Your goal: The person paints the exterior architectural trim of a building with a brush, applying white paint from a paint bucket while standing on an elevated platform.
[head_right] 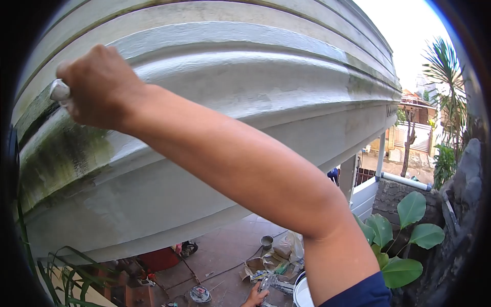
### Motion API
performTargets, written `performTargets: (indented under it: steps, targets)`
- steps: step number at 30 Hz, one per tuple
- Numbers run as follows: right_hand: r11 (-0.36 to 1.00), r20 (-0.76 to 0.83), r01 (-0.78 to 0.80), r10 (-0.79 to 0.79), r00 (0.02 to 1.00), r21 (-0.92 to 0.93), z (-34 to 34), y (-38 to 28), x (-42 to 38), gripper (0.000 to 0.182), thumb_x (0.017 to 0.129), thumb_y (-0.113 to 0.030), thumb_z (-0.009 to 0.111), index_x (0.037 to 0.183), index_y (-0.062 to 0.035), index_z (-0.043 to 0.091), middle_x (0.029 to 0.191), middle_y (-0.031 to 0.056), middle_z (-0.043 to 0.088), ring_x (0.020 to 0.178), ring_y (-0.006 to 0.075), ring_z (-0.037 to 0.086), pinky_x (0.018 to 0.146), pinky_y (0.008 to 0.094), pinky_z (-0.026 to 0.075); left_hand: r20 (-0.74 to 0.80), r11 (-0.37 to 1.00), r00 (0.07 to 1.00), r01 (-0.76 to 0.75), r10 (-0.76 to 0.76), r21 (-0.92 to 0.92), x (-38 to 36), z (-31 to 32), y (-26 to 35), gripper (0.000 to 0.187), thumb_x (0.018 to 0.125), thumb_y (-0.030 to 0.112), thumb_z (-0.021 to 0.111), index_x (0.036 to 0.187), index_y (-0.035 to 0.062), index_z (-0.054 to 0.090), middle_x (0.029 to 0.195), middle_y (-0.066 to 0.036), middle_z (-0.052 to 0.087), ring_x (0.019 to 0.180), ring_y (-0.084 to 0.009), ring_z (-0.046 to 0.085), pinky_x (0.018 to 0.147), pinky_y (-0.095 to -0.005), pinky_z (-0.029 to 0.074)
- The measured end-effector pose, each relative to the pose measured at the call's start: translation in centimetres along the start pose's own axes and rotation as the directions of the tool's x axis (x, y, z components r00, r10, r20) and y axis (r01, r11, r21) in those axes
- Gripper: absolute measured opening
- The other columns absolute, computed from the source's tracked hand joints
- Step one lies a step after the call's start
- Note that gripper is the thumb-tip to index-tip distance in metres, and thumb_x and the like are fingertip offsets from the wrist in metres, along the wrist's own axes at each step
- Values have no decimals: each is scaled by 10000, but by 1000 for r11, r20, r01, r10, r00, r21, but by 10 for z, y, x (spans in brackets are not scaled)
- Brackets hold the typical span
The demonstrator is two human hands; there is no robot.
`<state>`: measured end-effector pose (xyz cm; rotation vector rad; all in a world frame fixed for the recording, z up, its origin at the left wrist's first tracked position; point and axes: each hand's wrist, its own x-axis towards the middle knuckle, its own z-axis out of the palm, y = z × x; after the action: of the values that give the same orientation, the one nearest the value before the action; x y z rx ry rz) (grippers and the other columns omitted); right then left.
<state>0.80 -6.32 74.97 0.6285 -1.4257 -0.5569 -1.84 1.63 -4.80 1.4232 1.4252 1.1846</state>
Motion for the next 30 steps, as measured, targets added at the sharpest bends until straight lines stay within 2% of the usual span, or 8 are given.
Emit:
performTargets:
  steps: [5,7,14,17,20,23,26,30]
  targets:
    - [926,-162,-242,297,941,290,-45,96,-50,91,785,-94,702,778,-7,677,687,136,687,549,193,683,491,293,585,59,979,981,188,-183,-79,-9,-8,21,448,774,332,718,1095,61,560,813,-95,650,713,-187,613,686,-356,497]
    - [626,-7,-570,676,736,532,-119,121,-88,160,843,-30,654,923,91,586,794,114,652,617,212,647,575,327,600,55,984,987,153,-148,-91,-9,-9,13,454,772,337,721,1094,61,560,810,-96,649,722,-195,613,688,-360,496]
    - [557,-213,-764,744,633,-325,-329,159,-190,175,864,-153,741,988,-39,695,941,80,706,752,110,666,700,238,581,23,997,998,63,-62,-50,-5,-6,5,472,768,342,728,1105,56,562,806,-109,645,735,-214,612,696,-373,496]
    - [701,10,-514,596,803,-494,-346,168,-200,148,853,-127,751,970,-43,719,938,64,726,814,129,683,718,239,557,-12,1000,1000,-15,15,-14,-8,-7,22,478,766,344,730,1108,53,565,801,-107,635,737,-207,606,695,-378,493]
    - [755,220,-387,563,797,-530,-279,136,-166,95,849,-56,732,941,-41,712,1024,117,727,977,185,686,827,284,573,22,990,996,92,-90,-105,-7,-4,8,474,763,341,731,1102,53,567,784,-96,620,721,-202,592,677,-377,487]
    - [935,333,-115,232,914,-335,-180,88,-114,105,811,-38,753,911,-61,726,948,100,738,891,195,720,790,303,601,11,994,999,-49,51,-101,-1,-3,-5,295,799,179,656,1051,72,548,684,-45,613,380,-133,494,341,-298,400]
    - [991,275,-95,65,959,96,-91,34,-74,248,662,61,691,855,-93,718,866,84,736,771,199,719,716,312,565,61,988,992,118,-112,-103,-6,-9,14,402,772,290,711,1056,48,561,741,-59,609,697,-164,581,648,-336,478]
    - [977,304,-157,107,947,146,-68,7,-62,281,623,63,678,831,-120,726,830,75,736,750,209,712,677,314,558,103,967,981,180,-163,-181,-14,-14,54,328,790,242,682,1031,55,561,735,-51,627,596,-137,582,540,-312,470]
